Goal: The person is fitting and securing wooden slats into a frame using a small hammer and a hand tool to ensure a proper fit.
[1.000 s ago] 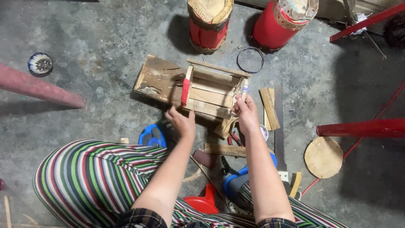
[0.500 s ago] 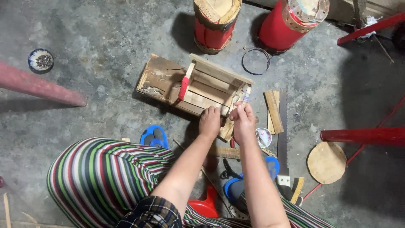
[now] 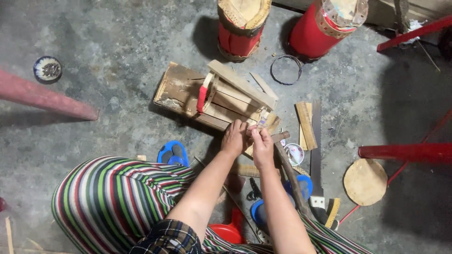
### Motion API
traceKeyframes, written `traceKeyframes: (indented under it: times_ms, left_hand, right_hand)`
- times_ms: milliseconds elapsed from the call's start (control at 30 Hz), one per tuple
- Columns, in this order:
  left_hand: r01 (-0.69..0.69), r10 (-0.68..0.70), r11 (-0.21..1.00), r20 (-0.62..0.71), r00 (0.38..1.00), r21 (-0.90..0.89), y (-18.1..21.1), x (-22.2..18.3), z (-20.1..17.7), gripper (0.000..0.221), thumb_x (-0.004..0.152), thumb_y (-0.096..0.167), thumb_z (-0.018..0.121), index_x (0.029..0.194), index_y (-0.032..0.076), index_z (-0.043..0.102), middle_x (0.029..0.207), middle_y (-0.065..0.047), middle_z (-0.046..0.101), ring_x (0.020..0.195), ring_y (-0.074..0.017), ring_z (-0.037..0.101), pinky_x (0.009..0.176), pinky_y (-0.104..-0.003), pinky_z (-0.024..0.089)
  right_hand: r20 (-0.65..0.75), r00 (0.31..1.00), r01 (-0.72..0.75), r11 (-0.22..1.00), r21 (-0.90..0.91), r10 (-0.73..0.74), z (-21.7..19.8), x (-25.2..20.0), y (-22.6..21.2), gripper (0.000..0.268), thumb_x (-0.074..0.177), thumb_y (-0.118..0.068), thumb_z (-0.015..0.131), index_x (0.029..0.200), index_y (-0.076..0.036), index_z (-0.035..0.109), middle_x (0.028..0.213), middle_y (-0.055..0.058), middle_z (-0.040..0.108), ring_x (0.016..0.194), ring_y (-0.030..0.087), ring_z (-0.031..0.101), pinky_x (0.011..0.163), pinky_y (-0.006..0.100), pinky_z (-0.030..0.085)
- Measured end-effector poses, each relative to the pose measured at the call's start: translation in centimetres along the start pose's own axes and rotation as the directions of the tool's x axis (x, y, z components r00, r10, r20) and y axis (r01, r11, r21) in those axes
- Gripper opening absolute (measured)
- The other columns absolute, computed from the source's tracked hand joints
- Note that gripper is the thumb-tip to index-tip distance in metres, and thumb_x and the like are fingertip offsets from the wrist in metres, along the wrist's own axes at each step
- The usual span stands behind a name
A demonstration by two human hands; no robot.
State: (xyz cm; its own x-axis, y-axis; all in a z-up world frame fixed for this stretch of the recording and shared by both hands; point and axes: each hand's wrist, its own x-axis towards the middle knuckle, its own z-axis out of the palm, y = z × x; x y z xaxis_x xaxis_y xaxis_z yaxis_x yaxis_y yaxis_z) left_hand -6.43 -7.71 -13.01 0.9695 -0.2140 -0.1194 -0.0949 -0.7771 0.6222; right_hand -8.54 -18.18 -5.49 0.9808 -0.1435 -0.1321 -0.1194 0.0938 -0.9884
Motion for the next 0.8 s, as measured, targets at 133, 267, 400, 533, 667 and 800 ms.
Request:
traceKeyframes:
  times_ms: [133, 267, 400, 533, 667, 800]
  left_hand:
    - [-0.003, 0.004, 1.000, -0.041, 0.999, 0.020, 1.0, -0.5, 0.2, 0.032, 0.091, 0.022, 0.063, 0.118, 0.006, 0.053, 0.110, -0.015, 0.050, 0.116, -0.0370, 0.054, 0.098, -0.047, 0.050]
    - [-0.055, 0.075, 0.983, -0.107, 0.991, 0.177, -2.1, 0.5, 4.3, 0.035, 0.086, 0.032, 0.066, 0.114, 0.015, 0.055, 0.111, -0.009, 0.046, 0.108, -0.0319, 0.051, 0.091, -0.046, 0.048]
    - [-0.057, 0.089, 0.949, -0.088, 0.992, 0.309, -5.5, 2.4, 9.4, 0.026, 0.094, 0.034, 0.059, 0.117, 0.022, 0.054, 0.116, -0.006, 0.047, 0.110, -0.0297, 0.050, 0.088, -0.043, 0.049]
    - [-0.027, 0.061, 0.948, -0.098, 0.993, 0.316, -3.4, 2.6, 9.2, 0.042, 0.087, 0.054, 0.063, 0.112, 0.020, 0.058, 0.116, -0.007, 0.046, 0.110, -0.0299, 0.047, 0.087, -0.046, 0.046]
    - [-0.060, 0.173, 0.886, -0.209, 0.962, 0.460, 2.0, 0.5, 3.1, 0.022, 0.089, 0.023, 0.058, 0.111, 0.025, 0.054, 0.105, -0.007, 0.049, 0.100, -0.0314, 0.051, 0.075, -0.045, 0.051]
    - [-0.035, 0.226, 0.834, -0.283, 0.932, 0.551, 1.8, 0.2, 4.4, 0.016, 0.093, 0.013, 0.052, 0.106, 0.021, 0.057, 0.097, -0.005, 0.049, 0.094, -0.0277, 0.052, 0.073, -0.038, 0.051]
  right_hand:
    - [-0.042, 0.998, -0.046, 0.998, 0.032, 0.047, -0.7, 0.2, 0.2, 0.021, 0.105, -0.023, 0.060, 0.103, -0.006, 0.071, 0.080, 0.006, 0.069, 0.067, 0.011, 0.063, 0.058, 0.025, 0.056]
    - [-0.075, 0.997, 0.016, 0.978, -0.209, -0.032, -0.7, -0.4, -1.2, 0.022, 0.105, -0.025, 0.063, 0.092, -0.010, 0.074, 0.079, 0.004, 0.071, 0.072, 0.011, 0.061, 0.069, 0.029, 0.054]
    - [-0.010, 0.982, 0.163, 0.871, -0.463, -0.189, -4.2, 0.8, 4.4, 0.031, 0.106, -0.031, 0.062, 0.083, -0.012, 0.070, 0.076, 0.009, 0.064, 0.080, 0.024, 0.065, 0.081, 0.035, 0.052]
    - [0.047, 0.970, 0.228, 0.829, -0.511, -0.237, -3.9, 0.6, 2.1, 0.034, 0.107, -0.030, 0.060, 0.078, -0.011, 0.064, 0.073, 0.008, 0.058, 0.079, 0.027, 0.063, 0.080, 0.037, 0.050]
    - [0.096, 0.952, 0.273, 0.660, -0.700, -0.292, -4.5, 0.1, 2.2, 0.027, 0.105, -0.028, 0.056, 0.087, -0.008, 0.057, 0.078, 0.018, 0.057, 0.081, 0.041, 0.061, 0.074, 0.048, 0.050]
    - [0.140, 0.953, 0.266, 0.523, -0.810, -0.267, -5.1, -0.8, 2.7, 0.030, 0.104, -0.031, 0.053, 0.088, -0.006, 0.051, 0.078, 0.024, 0.054, 0.080, 0.050, 0.059, 0.071, 0.058, 0.046]
